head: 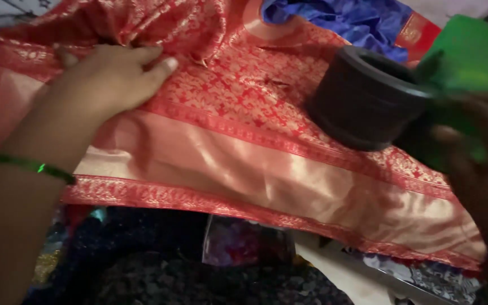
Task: The person is sewing decorative elements and tassels onto the edge of a sari.
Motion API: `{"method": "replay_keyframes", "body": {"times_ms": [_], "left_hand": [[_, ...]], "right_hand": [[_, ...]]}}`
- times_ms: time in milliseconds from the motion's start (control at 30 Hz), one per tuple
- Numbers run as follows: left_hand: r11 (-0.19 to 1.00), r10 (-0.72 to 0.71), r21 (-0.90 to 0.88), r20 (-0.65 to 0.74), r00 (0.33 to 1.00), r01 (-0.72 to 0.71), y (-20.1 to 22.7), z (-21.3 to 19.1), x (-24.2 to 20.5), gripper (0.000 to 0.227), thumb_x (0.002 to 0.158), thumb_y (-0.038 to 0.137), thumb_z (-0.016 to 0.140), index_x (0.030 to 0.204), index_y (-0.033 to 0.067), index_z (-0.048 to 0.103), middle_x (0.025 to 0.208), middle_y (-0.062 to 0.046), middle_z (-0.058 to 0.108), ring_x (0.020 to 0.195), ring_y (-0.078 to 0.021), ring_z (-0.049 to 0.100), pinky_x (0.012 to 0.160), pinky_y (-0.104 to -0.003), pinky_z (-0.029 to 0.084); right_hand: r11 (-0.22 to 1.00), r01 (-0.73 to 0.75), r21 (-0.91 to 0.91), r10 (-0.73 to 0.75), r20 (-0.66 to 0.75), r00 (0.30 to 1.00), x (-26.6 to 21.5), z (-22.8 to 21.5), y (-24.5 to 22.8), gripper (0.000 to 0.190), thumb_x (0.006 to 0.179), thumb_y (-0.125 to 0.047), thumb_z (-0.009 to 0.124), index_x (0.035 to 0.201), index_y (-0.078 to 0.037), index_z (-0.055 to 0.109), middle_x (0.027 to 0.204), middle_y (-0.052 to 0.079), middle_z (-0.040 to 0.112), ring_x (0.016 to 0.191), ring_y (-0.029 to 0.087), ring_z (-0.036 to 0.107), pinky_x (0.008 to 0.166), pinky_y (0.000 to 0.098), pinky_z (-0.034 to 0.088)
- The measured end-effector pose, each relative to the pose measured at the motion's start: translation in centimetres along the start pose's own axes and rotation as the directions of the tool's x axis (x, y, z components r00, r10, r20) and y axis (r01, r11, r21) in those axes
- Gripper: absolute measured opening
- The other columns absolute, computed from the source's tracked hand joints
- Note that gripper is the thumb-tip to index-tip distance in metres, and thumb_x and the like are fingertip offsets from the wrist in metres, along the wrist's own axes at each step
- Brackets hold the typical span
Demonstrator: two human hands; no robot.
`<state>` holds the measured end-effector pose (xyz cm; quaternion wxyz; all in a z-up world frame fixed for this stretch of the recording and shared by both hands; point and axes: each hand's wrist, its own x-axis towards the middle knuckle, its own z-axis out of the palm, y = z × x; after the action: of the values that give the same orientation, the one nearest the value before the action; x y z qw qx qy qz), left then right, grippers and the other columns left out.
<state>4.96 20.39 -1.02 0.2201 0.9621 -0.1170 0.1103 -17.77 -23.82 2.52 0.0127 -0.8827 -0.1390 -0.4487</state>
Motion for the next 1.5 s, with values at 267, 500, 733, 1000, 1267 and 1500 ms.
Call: {"method": "replay_keyframes", "body": {"times_ms": [267,500,733,1000,1267,1500], "left_hand": [[0.995,0.002,0.097,0.130,0.992,-0.014,-0.8,-0.2,2.6,0.080,0.091,0.078,0.036,0.152,0.0271,0.042,0.157,-0.010,0.042,0.144,-0.0383,0.034,0.113,-0.072,-0.004],[0.944,0.219,0.259,-0.034,0.975,-0.203,-3.2,0.7,2.0,0.073,0.097,0.074,0.034,0.150,0.0267,0.050,0.139,-0.011,0.060,0.134,-0.0318,0.047,0.105,-0.066,0.020],[0.929,0.322,0.248,-0.177,0.930,-0.274,-4.7,2.1,2.1,0.069,0.100,0.072,0.038,0.140,0.0219,0.063,0.132,-0.011,0.066,0.130,-0.0293,0.052,0.101,-0.065,0.026],[0.879,0.477,0.259,-0.471,0.742,-0.400,-8.0,6.1,1.9,0.039,0.116,0.043,0.064,0.120,0.0068,0.076,0.102,-0.016,0.072,0.097,-0.0314,0.070,0.095,-0.045,0.054],[0.334,0.786,0.057,-0.568,0.245,-0.941,21.6,9.4,-7.0,0.004,0.084,0.013,0.069,0.082,0.0104,0.067,0.082,-0.006,0.066,0.079,-0.0260,0.065,0.077,-0.045,0.053],[0.047,0.974,-0.002,-0.220,0.046,-0.999,42.0,17.6,-6.9,0.023,0.089,0.016,0.060,0.106,0.0189,0.074,0.107,-0.008,0.074,0.092,-0.0314,0.070,0.068,-0.047,0.056]], "right_hand": [[0.990,-0.113,-0.084,0.122,0.106,0.987,7.6,5.8,-5.9,0.039,0.093,-0.028,0.090,0.100,0.006,0.073,0.083,0.015,0.070,0.068,0.021,0.066,0.063,0.0355,0.052],[0.946,-0.181,0.268,0.193,-0.017,0.981,10.0,9.6,-10.9,0.036,0.098,-0.031,0.089,0.109,0.001,0.077,0.087,0.009,0.074,0.075,0.013,0.072,0.071,0.0281,0.059],[0.990,-0.007,0.140,0.037,-0.210,0.977,19.4,20.9,-17.5,0.056,0.085,-0.065,0.077,0.090,-0.009,0.077,0.071,0.009,0.074,0.059,0.026,0.071,0.054,0.0428,0.053],[0.875,0.269,0.403,-0.302,0.020,0.953,15.0,10.8,-10.3,0.046,0.094,-0.028,0.083,0.126,0.000,0.067,0.128,0.018,0.067,0.117,0.035,0.067,0.099,0.0448,0.054],[0.933,0.157,-0.325,-0.129,0.106,0.986,3.4,-8.6,6.7,0.059,0.085,-0.017,0.091,0.136,-0.001,0.066,0.129,0.022,0.062,0.120,0.040,0.061,0.098,0.0487,0.052],[0.923,0.125,-0.364,-0.085,0.125,0.988,2.1,-10.3,9.9,0.065,0.076,-0.018,0.097,0.124,0.004,0.060,0.114,0.025,0.063,0.102,0.040,0.066,0.081,0.0478,0.056]]}}
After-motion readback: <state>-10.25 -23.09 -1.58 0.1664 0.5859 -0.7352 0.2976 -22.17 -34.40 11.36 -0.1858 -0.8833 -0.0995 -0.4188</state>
